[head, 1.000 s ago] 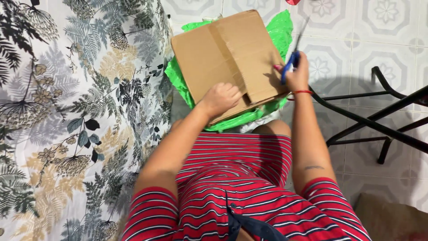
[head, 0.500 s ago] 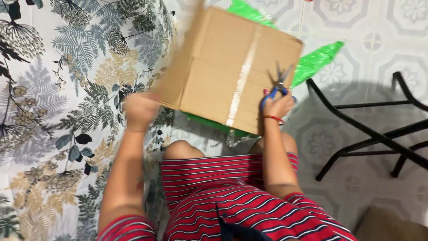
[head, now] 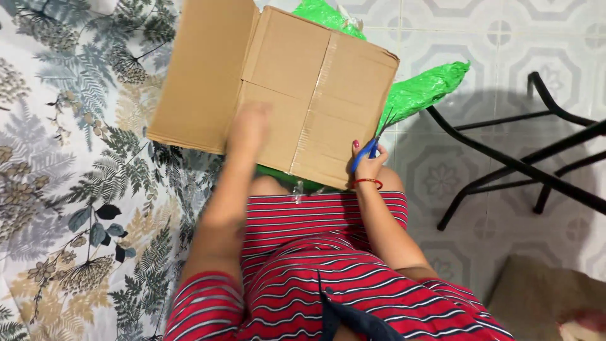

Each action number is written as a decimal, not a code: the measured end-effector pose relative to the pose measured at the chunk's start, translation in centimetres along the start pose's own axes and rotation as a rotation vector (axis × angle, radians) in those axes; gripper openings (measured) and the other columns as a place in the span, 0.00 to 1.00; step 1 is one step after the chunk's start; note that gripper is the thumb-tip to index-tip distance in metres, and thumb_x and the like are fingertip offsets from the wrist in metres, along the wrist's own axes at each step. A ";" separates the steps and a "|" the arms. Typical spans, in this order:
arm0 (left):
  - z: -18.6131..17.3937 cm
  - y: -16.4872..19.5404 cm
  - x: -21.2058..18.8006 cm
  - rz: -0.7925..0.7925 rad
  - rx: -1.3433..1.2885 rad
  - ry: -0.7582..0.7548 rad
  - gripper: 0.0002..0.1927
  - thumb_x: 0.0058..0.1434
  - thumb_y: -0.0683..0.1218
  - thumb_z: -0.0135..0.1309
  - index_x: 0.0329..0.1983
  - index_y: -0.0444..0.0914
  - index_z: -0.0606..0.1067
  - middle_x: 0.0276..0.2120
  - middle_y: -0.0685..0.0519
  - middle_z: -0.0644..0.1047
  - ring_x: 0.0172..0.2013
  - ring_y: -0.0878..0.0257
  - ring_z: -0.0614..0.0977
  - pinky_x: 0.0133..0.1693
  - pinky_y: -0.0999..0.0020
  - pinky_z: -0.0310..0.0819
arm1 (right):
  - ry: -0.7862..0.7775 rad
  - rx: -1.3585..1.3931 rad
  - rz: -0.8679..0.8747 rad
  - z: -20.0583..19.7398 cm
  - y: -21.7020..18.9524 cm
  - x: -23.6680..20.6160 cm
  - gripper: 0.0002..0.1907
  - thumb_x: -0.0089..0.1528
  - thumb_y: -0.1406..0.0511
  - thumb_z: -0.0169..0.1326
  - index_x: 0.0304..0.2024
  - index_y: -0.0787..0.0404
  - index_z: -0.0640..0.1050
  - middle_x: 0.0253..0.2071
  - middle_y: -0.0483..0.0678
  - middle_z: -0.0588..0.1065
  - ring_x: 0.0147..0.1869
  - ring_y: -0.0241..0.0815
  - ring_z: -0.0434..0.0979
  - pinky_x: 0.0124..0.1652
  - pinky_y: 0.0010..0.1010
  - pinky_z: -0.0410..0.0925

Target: The person sits on the floor and opens a small cardboard box, taking out black packets and paper instruction sheets and stacking them on a table. They then use scissors to cut the tape on a larger green-wrapped box, open it, and remove a plastic container and fan parts.

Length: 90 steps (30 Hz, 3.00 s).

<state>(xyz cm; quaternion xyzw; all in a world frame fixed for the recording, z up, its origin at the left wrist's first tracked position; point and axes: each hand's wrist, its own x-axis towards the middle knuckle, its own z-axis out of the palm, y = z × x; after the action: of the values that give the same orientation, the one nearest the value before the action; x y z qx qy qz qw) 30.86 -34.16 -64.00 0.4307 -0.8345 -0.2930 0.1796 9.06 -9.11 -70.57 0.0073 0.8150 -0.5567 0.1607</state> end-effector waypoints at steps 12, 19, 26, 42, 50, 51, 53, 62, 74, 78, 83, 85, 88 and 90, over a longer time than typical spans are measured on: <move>12.9 11.8 4.8 -0.215 0.241 -0.355 0.32 0.57 0.67 0.55 0.51 0.38 0.74 0.51 0.39 0.76 0.54 0.42 0.77 0.51 0.45 0.71 | 0.103 0.222 0.120 0.8 3.5 -10.7 0.41 0.60 0.59 0.69 0.63 0.64 0.57 0.55 0.50 0.66 0.59 0.42 0.68 0.60 0.32 0.63; 11.6 14.6 8.3 0.018 0.077 -0.423 0.31 0.66 0.71 0.45 0.49 0.42 0.78 0.43 0.40 0.81 0.46 0.44 0.81 0.46 0.47 0.74 | -0.317 0.593 0.410 2.2 2.3 -16.0 0.39 0.59 0.68 0.63 0.66 0.59 0.55 0.45 0.52 0.69 0.40 0.46 0.69 0.36 0.37 0.61; 7.3 17.0 6.6 0.376 0.252 -0.261 0.22 0.68 0.66 0.49 0.38 0.45 0.79 0.29 0.45 0.81 0.33 0.44 0.82 0.32 0.46 0.74 | -0.609 0.819 0.499 -2.4 1.1 -15.3 0.33 0.61 0.70 0.56 0.67 0.61 0.60 0.46 0.49 0.75 0.49 0.44 0.80 0.50 0.42 0.75; 6.9 15.9 3.8 0.596 0.141 -0.209 0.19 0.72 0.58 0.51 0.28 0.45 0.77 0.22 0.49 0.78 0.27 0.46 0.80 0.28 0.50 0.72 | -0.130 -1.026 -0.770 -21.2 -0.6 5.7 0.33 0.47 0.64 0.69 0.56 0.45 0.78 0.38 0.51 0.70 0.46 0.55 0.72 0.46 0.49 0.66; 7.5 15.5 3.1 0.653 0.217 -0.181 0.19 0.72 0.58 0.52 0.28 0.44 0.78 0.23 0.49 0.77 0.27 0.48 0.80 0.29 0.51 0.73 | -0.171 -0.934 -0.865 -21.3 -0.2 4.5 0.36 0.46 0.67 0.70 0.58 0.47 0.80 0.36 0.50 0.68 0.45 0.52 0.70 0.45 0.46 0.64; 7.8 15.5 3.2 0.655 0.227 -0.165 0.20 0.72 0.58 0.53 0.28 0.43 0.78 0.23 0.49 0.77 0.27 0.48 0.80 0.30 0.51 0.73 | -0.173 -0.918 -0.871 -21.4 -0.2 4.5 0.36 0.45 0.67 0.70 0.58 0.47 0.79 0.36 0.50 0.67 0.45 0.52 0.70 0.45 0.46 0.64; 9.0 16.0 3.1 0.606 0.330 -0.137 0.18 0.71 0.57 0.53 0.30 0.42 0.78 0.28 0.49 0.78 0.31 0.48 0.81 0.34 0.51 0.74 | -0.173 -0.920 -0.874 -21.6 -0.4 4.3 0.36 0.44 0.67 0.70 0.58 0.47 0.80 0.36 0.50 0.67 0.44 0.52 0.70 0.45 0.47 0.64; 15.7 20.8 2.9 0.175 0.279 -0.344 0.21 0.60 0.64 0.56 0.46 0.46 0.78 0.37 0.46 0.80 0.43 0.46 0.80 0.47 0.35 0.61 | -0.139 -0.960 -0.848 -21.4 -2.3 3.8 0.35 0.46 0.67 0.70 0.57 0.47 0.80 0.36 0.49 0.67 0.45 0.52 0.70 0.45 0.46 0.64; 14.7 20.6 5.6 -0.042 0.038 -0.727 0.19 0.60 0.64 0.56 0.42 0.47 0.73 0.39 0.50 0.82 0.50 0.49 0.79 0.62 0.36 0.48 | -0.140 -0.983 -0.915 -21.1 -2.2 4.3 0.35 0.46 0.66 0.69 0.57 0.45 0.80 0.37 0.49 0.68 0.46 0.50 0.70 0.43 0.44 0.63; 15.0 20.1 5.5 -0.056 0.023 -0.750 0.19 0.60 0.64 0.55 0.40 0.46 0.73 0.38 0.49 0.82 0.49 0.50 0.79 0.61 0.42 0.49 | -0.106 -1.000 -0.888 -18.6 -2.3 4.5 0.34 0.46 0.65 0.68 0.57 0.46 0.80 0.36 0.48 0.68 0.46 0.51 0.71 0.41 0.44 0.62; 15.7 19.5 4.9 -0.009 0.042 -0.669 0.21 0.60 0.66 0.54 0.44 0.47 0.75 0.42 0.48 0.81 0.51 0.47 0.78 0.57 0.45 0.54 | -0.021 -0.984 -0.891 -16.1 -3.2 5.3 0.32 0.48 0.64 0.67 0.57 0.45 0.80 0.36 0.48 0.68 0.45 0.50 0.71 0.40 0.44 0.61; 16.1 19.4 4.8 0.002 0.044 -0.642 0.22 0.60 0.66 0.54 0.45 0.47 0.75 0.43 0.48 0.81 0.51 0.46 0.78 0.56 0.45 0.55 | -0.029 -0.986 -0.916 -15.9 -3.6 5.5 0.32 0.48 0.64 0.67 0.57 0.45 0.80 0.35 0.48 0.68 0.45 0.50 0.71 0.39 0.44 0.61; 16.5 19.3 4.8 0.017 0.055 -0.628 0.22 0.60 0.66 0.54 0.46 0.47 0.76 0.44 0.47 0.81 0.52 0.46 0.77 0.55 0.44 0.54 | -0.024 -0.988 -0.937 -15.8 -3.9 5.6 0.33 0.47 0.64 0.66 0.58 0.46 0.80 0.34 0.48 0.68 0.43 0.50 0.71 0.38 0.44 0.60; 16.8 19.3 4.7 0.028 0.072 -0.631 0.21 0.61 0.65 0.53 0.47 0.47 0.76 0.44 0.47 0.81 0.53 0.46 0.76 0.54 0.44 0.55 | -0.007 -0.987 -0.926 -15.1 -3.8 5.8 0.32 0.48 0.64 0.66 0.57 0.46 0.80 0.33 0.48 0.69 0.42 0.50 0.71 0.38 0.44 0.60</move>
<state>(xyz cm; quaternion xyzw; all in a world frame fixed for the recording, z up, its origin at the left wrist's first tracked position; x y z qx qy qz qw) 7.12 -23.63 -64.19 0.3131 -0.8647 -0.3800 -0.0994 -1.01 2.20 -63.69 -0.4188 0.8922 -0.1306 -0.1074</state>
